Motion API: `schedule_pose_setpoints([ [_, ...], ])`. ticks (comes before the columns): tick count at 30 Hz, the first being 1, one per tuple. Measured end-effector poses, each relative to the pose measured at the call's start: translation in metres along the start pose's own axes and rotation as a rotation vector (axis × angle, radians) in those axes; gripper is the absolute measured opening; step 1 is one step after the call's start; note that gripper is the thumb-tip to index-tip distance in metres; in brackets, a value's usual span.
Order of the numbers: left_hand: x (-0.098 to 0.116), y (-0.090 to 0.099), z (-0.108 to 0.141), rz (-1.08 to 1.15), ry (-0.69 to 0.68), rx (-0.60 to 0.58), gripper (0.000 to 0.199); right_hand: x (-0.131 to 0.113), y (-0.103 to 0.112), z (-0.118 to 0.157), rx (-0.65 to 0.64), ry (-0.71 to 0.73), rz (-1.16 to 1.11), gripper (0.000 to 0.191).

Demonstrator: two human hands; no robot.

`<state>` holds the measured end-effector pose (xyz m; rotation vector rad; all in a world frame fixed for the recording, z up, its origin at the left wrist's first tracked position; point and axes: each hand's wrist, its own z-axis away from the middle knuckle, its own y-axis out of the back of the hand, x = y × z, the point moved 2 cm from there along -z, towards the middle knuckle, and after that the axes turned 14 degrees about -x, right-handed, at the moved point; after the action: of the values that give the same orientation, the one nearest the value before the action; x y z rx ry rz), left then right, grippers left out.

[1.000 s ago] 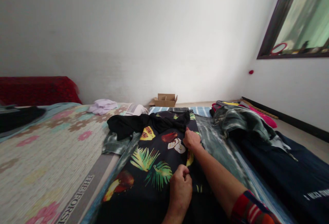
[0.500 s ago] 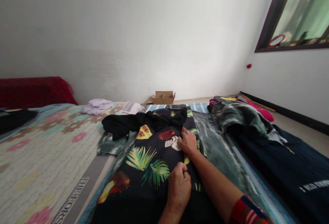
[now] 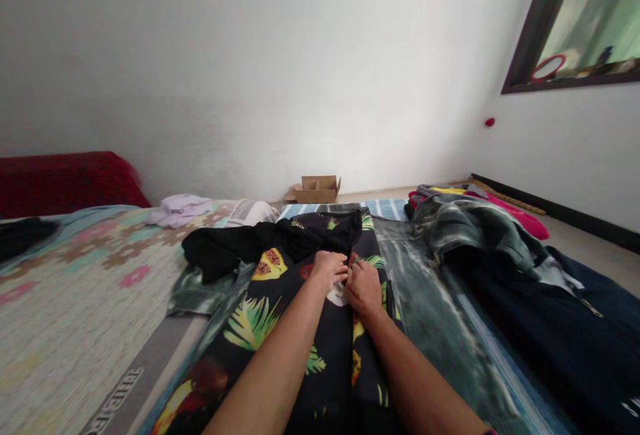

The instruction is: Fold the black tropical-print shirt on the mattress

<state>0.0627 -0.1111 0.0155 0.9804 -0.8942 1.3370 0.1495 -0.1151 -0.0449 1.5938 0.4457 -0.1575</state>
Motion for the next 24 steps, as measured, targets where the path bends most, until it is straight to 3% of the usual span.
schedule_pose_setpoints([
  [5,0.006,-0.017,-0.061,-0.017,0.065,0.1,0.033,-0.002,-0.005,0.001,0.014,-0.003,-0.006,0.028],
  [10,0.004,-0.02,-0.089,-0.196,0.082,0.183,0.029,-0.003,-0.006,0.001,0.021,-0.019,-0.018,0.03],
  [15,0.003,-0.008,-0.092,-0.528,-0.036,0.27,0.014,-0.004,-0.009,0.0,0.04,-0.018,-0.055,0.036],
  [21,0.013,-0.011,-0.073,-0.783,-0.108,0.336,0.027,-0.006,-0.008,0.0,-0.015,-0.035,-0.089,0.05],
  [24,0.009,-0.017,-0.058,-0.909,-0.268,0.299,0.03,-0.006,-0.005,0.001,-0.072,-0.027,-0.101,0.051],
])
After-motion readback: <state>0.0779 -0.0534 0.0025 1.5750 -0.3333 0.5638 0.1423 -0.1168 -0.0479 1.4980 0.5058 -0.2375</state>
